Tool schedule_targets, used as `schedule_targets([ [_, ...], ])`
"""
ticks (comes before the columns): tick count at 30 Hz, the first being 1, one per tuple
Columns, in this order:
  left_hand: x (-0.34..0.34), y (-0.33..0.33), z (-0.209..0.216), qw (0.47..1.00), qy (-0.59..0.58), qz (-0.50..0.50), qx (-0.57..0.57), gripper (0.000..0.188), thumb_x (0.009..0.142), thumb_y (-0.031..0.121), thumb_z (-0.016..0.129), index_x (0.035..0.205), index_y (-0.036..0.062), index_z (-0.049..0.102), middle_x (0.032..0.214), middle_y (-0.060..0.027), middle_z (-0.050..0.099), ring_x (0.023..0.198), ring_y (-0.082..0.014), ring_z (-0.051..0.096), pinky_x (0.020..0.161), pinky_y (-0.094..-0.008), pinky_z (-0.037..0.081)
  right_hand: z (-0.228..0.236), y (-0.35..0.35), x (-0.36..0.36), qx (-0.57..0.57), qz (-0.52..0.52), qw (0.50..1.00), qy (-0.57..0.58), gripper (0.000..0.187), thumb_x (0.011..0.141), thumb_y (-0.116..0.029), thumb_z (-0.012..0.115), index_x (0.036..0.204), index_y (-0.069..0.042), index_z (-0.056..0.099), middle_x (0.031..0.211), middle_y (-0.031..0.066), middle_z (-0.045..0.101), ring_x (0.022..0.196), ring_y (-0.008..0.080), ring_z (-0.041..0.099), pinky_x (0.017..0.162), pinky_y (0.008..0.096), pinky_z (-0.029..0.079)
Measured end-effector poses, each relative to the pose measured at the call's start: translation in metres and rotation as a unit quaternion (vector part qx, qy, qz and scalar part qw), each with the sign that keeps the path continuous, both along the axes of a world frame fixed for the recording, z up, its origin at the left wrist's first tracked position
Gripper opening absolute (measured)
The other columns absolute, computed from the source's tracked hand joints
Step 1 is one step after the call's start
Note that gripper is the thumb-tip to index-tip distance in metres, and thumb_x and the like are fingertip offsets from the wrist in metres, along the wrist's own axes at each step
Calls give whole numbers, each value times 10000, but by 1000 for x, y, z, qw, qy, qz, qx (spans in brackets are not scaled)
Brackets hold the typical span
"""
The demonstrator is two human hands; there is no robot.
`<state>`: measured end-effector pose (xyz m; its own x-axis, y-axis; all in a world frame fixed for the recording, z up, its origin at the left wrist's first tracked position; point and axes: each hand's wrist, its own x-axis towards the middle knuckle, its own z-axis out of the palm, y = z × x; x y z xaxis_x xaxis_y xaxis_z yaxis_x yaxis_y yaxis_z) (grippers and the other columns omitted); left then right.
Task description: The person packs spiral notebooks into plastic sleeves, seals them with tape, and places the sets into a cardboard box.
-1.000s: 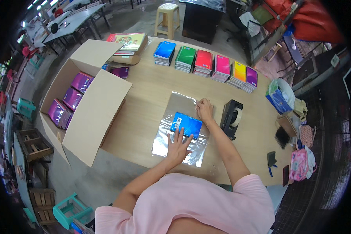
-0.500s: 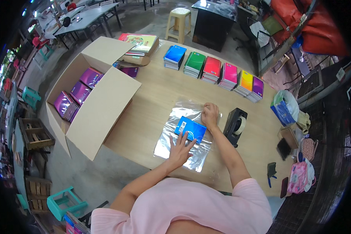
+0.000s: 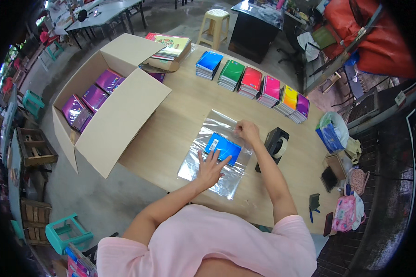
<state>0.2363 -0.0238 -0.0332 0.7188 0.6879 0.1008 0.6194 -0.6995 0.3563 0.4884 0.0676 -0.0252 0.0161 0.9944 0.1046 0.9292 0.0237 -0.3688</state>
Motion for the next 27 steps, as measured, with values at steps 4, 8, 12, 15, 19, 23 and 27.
schedule_targets([
  [4, 3, 1, -1, 999, -28, -14, -10, 843, 727, 301, 809, 1463, 314, 398, 1437, -243, 323, 1377, -418, 275, 1049, -727, 169, -8, -4, 5, -62, -5, 997, -36, 148, 772, -188, 694, 899, -120, 660, 828, 156, 681, 820, 362, 660, 730, 465, 503],
  [8, -2, 4, -3, 1000, -16, -17, 0, 843, 719, 271, 813, 1458, 297, 408, 1428, -272, 319, 1372, -443, 270, 1048, -718, 186, 9, -14, -23, 78, -22, 996, -41, 89, 783, -175, 678, 831, -103, 658, 807, 154, 659, 771, 404, 640, 687, 482, 502],
  [12, -3, 5, -1, 1000, -14, -18, 11, 828, 714, 247, 812, 1445, 278, 424, 1434, -288, 309, 1370, -455, 274, 1043, -722, 189, 25, -23, -35, 263, 68, 951, -148, 97, 825, -164, 645, 871, -83, 618, 770, 188, 639, 729, 457, 629, 649, 524, 496],
  [15, -2, 6, 0, 999, -23, -28, 1, 836, 706, 237, 814, 1444, 266, 423, 1446, -303, 293, 1364, -465, 282, 1053, -708, 192, 28, -25, -42, 81, -20, 994, -70, 103, 849, -161, 624, 845, -61, 602, 779, 199, 646, 757, 461, 638, 666, 535, 499],
  [19, 2, 5, -8, 998, -54, -24, 17, 850, 701, 215, 813, 1450, 263, 412, 1452, -320, 278, 1371, -472, 267, 1070, -678, 206, 32, -17, -45, -46, -113, 992, -14, 114, 847, -152, 618, 857, -49, 665, 826, 193, 676, 812, 423, 657, 726, 511, 520],
  [23, -1, 7, -14, 998, -48, -7, 30, 886, 700, 195, 809, 1473, 277, 384, 1460, -337, 259, 1387, -485, 235, 1078, -670, 207, 46, -21, -59, -63, -37, 997, 14, 178, 809, -127, 633, 947, -69, 730, 848, 195, 689, 837, 391, 666, 757, 475, 537],
  [27, 2, 7, -13, 998, -58, -15, 21, 918, 695, 184, 807, 1490, 296, 362, 1487, -370, 196, 1414, -512, 172, 1098, -662, 184, 33, -29, -57, 9, -16, 1000, 6, 169, 766, -91, 655, 906, -90, 751, 866, 143, 687, 816, 346, 669, 745, 427, 537],
])
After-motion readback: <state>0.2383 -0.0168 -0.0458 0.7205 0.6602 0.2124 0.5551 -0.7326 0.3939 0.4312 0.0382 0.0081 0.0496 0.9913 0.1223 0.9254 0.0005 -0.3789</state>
